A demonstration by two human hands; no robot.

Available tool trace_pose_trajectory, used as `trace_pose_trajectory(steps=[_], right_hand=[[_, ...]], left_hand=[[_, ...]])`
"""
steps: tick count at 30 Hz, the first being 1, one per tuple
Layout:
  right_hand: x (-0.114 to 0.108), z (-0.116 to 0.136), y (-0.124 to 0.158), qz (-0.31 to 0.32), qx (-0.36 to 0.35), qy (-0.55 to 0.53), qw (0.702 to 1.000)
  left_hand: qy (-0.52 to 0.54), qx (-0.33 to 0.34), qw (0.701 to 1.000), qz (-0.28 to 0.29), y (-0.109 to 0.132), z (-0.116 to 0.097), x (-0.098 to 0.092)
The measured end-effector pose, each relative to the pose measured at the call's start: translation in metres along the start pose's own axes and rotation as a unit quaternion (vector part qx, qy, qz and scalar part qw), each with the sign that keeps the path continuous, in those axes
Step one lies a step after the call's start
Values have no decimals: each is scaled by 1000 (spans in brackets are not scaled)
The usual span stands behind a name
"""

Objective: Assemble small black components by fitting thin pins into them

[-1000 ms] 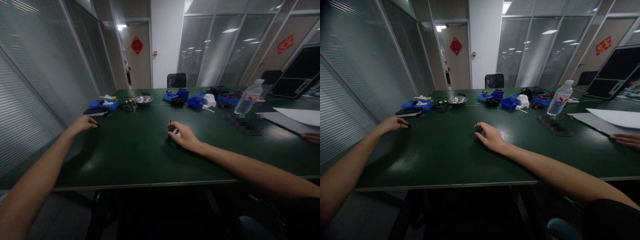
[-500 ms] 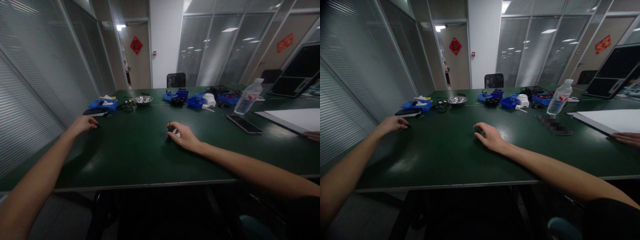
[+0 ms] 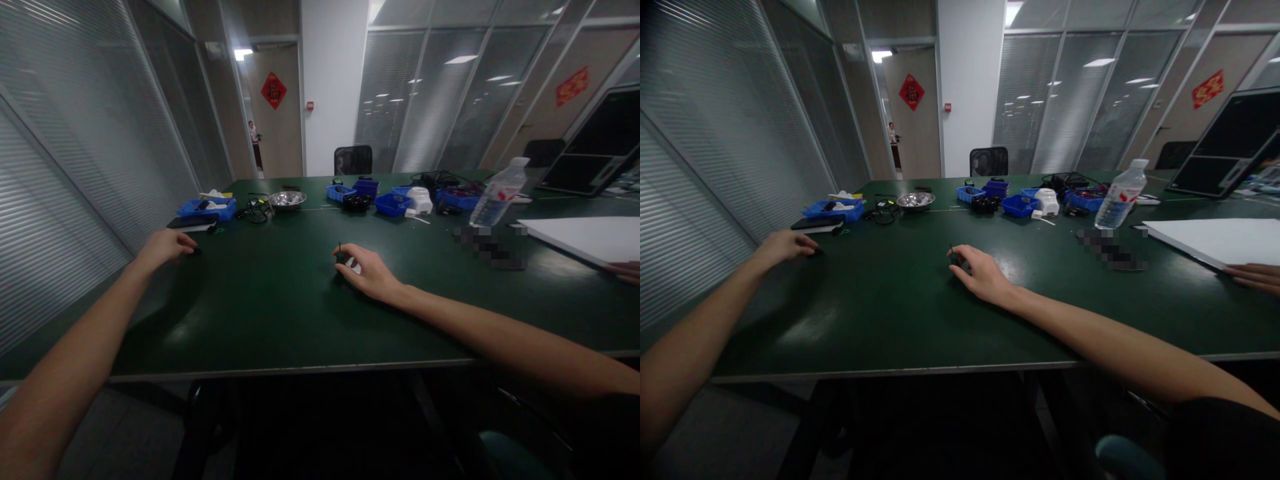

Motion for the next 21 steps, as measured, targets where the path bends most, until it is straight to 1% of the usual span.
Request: trace_pose_trajectory(steps=[3, 7, 12, 16, 21], right_hand=[[0, 1, 0, 2, -3, 3, 1000], [0, 1, 0, 1, -9, 6, 1000], [0, 1, 0, 3, -8, -1, 1000], [0, 2, 0, 4, -5, -1, 1000], [-1, 4, -1, 1, -5, 1, 1000]], left_hand=[[14, -4, 1000, -3, -4, 4, 3], [-4, -14, 1000, -2, -6, 5, 5], [9, -22, 1000, -4, -2, -1, 3], [-5, -25, 1000, -6, 3, -7, -2], [6, -27, 1000, -8, 6, -10, -5]])
Point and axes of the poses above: each hand's wrist, its own y-axis away from the middle knuckle, its own x-axis out of the palm, z = x × y, the point moved 4 cm from there along -y, towards the middle knuckle, and after that the axes turned 13 degrees about -z, right-handed, at the moved point
